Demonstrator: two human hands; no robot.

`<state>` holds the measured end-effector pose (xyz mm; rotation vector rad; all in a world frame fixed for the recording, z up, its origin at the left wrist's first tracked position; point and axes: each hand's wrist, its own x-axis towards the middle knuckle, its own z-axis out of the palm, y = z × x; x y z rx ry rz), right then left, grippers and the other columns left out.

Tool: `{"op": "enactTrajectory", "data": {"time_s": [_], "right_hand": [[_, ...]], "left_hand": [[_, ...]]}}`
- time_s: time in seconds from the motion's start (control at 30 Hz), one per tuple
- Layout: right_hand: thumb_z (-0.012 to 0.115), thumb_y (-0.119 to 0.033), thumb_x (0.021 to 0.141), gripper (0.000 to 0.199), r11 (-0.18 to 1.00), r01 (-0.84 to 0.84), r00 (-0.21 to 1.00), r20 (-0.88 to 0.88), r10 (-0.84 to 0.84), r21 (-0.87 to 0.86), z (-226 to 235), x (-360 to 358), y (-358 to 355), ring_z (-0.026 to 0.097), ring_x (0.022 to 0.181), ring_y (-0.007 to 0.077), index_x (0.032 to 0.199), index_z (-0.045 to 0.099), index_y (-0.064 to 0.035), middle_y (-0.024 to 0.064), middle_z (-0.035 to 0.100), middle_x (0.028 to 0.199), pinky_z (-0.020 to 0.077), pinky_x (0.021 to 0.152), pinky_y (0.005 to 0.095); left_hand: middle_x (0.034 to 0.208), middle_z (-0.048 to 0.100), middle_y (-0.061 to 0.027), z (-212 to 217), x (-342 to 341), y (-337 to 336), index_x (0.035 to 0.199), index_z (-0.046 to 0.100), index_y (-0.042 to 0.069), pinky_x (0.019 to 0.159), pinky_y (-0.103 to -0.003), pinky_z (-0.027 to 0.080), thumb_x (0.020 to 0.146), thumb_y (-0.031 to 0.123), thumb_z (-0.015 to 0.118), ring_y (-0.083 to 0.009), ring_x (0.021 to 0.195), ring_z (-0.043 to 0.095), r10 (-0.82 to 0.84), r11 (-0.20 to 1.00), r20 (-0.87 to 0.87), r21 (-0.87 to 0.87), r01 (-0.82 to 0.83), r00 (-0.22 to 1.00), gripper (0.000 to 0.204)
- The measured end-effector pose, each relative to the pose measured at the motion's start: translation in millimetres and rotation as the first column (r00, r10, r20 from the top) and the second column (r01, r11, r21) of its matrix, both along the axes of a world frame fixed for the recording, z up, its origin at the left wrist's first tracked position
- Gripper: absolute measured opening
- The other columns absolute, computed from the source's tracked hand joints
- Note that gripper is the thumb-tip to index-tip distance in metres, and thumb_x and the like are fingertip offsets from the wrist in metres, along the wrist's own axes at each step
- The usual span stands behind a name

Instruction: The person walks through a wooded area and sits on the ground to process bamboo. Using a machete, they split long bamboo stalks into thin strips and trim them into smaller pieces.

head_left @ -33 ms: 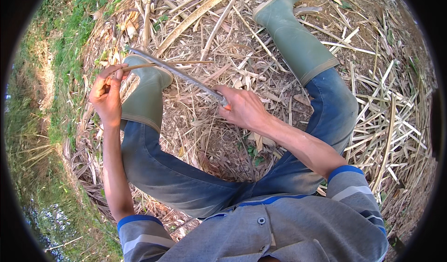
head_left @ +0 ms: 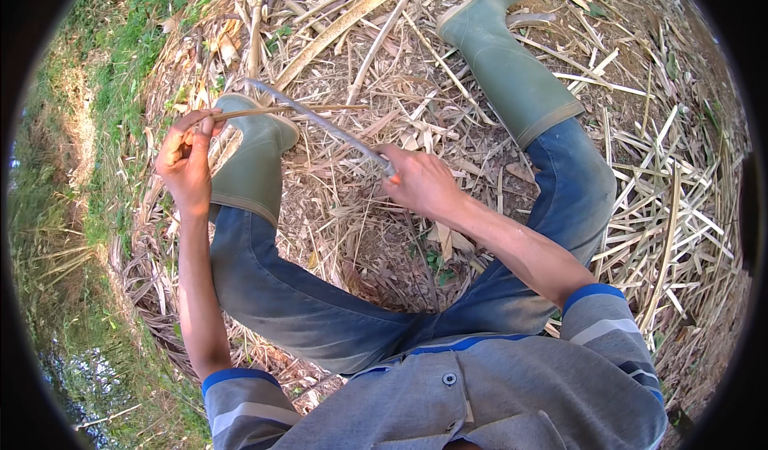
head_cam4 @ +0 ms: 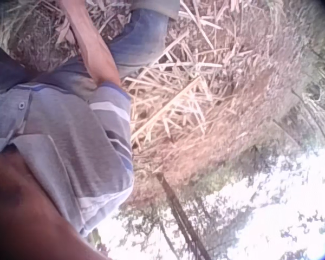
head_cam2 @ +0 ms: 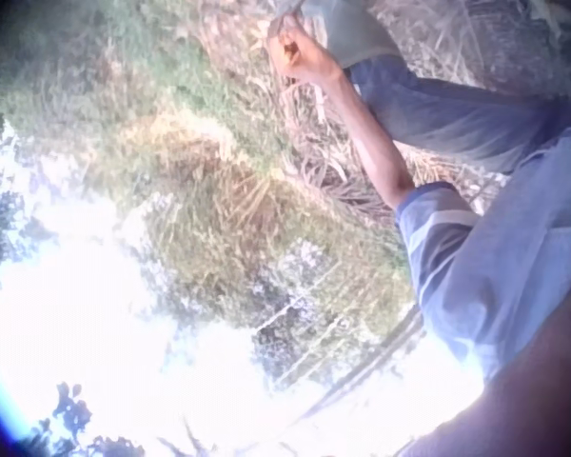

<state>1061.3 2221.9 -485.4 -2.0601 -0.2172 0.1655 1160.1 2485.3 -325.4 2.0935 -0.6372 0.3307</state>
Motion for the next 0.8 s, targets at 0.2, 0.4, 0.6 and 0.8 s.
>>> {"op": "enactTrajectory", "data": {"time_s": [0.2, 0.4, 0.6, 0.8], "right_hand": [[0.057, -0.010, 0.077, 0.029, 0.989, -0.056, 0.996, -0.073, 0.046, -0.136, 6.4, 3.0, -12.4, 0.064, 0.063, 0.0276, 0.102, 0.054, 0.0034, 0.0166, 0.062, 0.069, 0.0530, 0.061, 0.0427], [0.057, -0.011, 0.074, 0.043, 0.975, 0.032, 0.986, -0.156, -0.067, -0.219, -27.4, 3.3, -14.2, 0.063, 0.061, 0.0340, 0.115, 0.053, 0.0043, 0.0209, 0.061, 0.064, 0.0504, 0.062, 0.0453], [0.055, -0.010, 0.075, 0.025, 0.979, 0.043, 0.984, -0.163, -0.077, -0.201, 0.3, -13.5, -29.8, 0.063, 0.071, 0.0388, 0.093, 0.053, 0.0064, 0.0242, 0.062, 0.071, 0.0494, 0.070, 0.0478], [0.055, -0.010, 0.077, 0.025, 0.975, 0.025, 0.984, -0.167, -0.063, -0.219, -6.4, -17.2, -25.4, 0.064, 0.072, 0.0374, 0.096, 0.052, 0.0077, 0.0247, 0.062, 0.073, 0.0499, 0.071, 0.0463]], "left_hand": [[0.092, 0.065, -0.0101, -1.6, 12.8, 8.7, 0.103, 0.060, -0.005, 0.076, -0.025, 0.052, 0.090, 0.007, 0.059, -0.0126, 0.080, 0.062, 0.102, 0.988, -0.047, -0.113, -0.107, 0.994, 0.018], [0.090, 0.065, -0.0103, -0.6, 13.3, 3.2, 0.103, 0.059, -0.005, 0.076, -0.024, 0.050, 0.091, 0.010, 0.059, -0.0130, 0.080, 0.062, 0.097, 0.989, -0.006, -0.110, -0.097, 0.995, 0.019], [0.088, 0.065, -0.0107, 2.3, 3.5, -25.9, 0.102, 0.059, -0.005, 0.075, -0.025, 0.051, 0.090, 0.007, 0.059, -0.0140, 0.082, 0.064, 0.093, 0.980, 0.097, -0.184, -0.074, 0.991, 0.017], [0.086, 0.064, -0.0079, -1.6, 13.4, -20.9, 0.101, 0.060, -0.004, 0.075, -0.024, 0.053, 0.090, 0.010, 0.060, -0.0125, 0.079, 0.064, 0.131, 0.977, 0.013, -0.174, -0.127, 0.991, 0.018]]}}
